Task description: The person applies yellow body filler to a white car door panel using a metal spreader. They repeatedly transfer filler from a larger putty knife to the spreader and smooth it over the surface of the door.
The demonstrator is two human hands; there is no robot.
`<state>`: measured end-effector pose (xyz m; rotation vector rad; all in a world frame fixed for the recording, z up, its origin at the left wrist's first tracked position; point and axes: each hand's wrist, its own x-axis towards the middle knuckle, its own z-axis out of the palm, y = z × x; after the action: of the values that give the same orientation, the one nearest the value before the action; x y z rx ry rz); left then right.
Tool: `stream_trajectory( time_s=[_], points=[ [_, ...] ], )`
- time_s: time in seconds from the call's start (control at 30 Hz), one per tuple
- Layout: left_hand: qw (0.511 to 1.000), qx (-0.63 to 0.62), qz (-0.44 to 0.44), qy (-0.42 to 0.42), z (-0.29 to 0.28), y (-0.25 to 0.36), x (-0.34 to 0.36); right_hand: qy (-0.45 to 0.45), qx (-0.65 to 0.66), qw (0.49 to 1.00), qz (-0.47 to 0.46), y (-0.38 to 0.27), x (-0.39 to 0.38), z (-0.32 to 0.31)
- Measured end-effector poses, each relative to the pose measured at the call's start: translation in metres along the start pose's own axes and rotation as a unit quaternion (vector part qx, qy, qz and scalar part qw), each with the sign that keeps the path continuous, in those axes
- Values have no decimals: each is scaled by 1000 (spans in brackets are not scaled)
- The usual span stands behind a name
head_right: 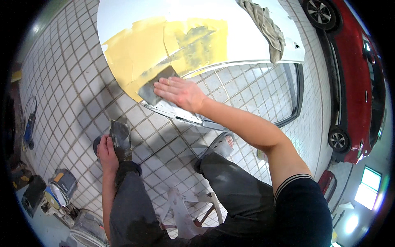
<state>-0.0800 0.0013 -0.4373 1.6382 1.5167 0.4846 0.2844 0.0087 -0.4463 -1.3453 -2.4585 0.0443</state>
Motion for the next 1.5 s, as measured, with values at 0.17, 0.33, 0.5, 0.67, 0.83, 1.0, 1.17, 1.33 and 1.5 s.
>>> stream_trajectory(
  time_s=[0.17, 0.33, 0.5, 0.67, 0.83, 1.0, 1.17, 1.33, 1.5],
  points=[
    [1000, 8, 10, 13, 2, 1, -2, -26, -4, 1000, -7, -15, -20, -11],
    [1000, 15, -5, 4, -2, 6, -2, 158, 7, 987, -16, 13, 16, -57],
    [1000, 12, 3, 1, 0, 7, -1, 194, -86, 973, 90, 115, 58, -76],
    [1000, 0, -5, 0, -3, 0, -3, 186, -107, 973, 83, 150, 88, -67],
    [1000, 3, -3, -18, -3, -8, -2, 115, -86, 978, 150, 154, 88, -45],
    [1000, -3, -4, -6, -2, -6, -3, 102, -49, 979, 168, 140, 68, -41],
    [1000, 0, 0, -5, -2, -6, -3, 102, -42, 985, 133, 128, 55, -45],
    [1000, 14, -7, -24, -3, -4, -2, 75, -14, 990, 122, 111, 39, -49],
    [1000, 1, -3, -16, 1, 0, -3, 65, -16, 992, 103, 94, 20, -47]
  ],
)
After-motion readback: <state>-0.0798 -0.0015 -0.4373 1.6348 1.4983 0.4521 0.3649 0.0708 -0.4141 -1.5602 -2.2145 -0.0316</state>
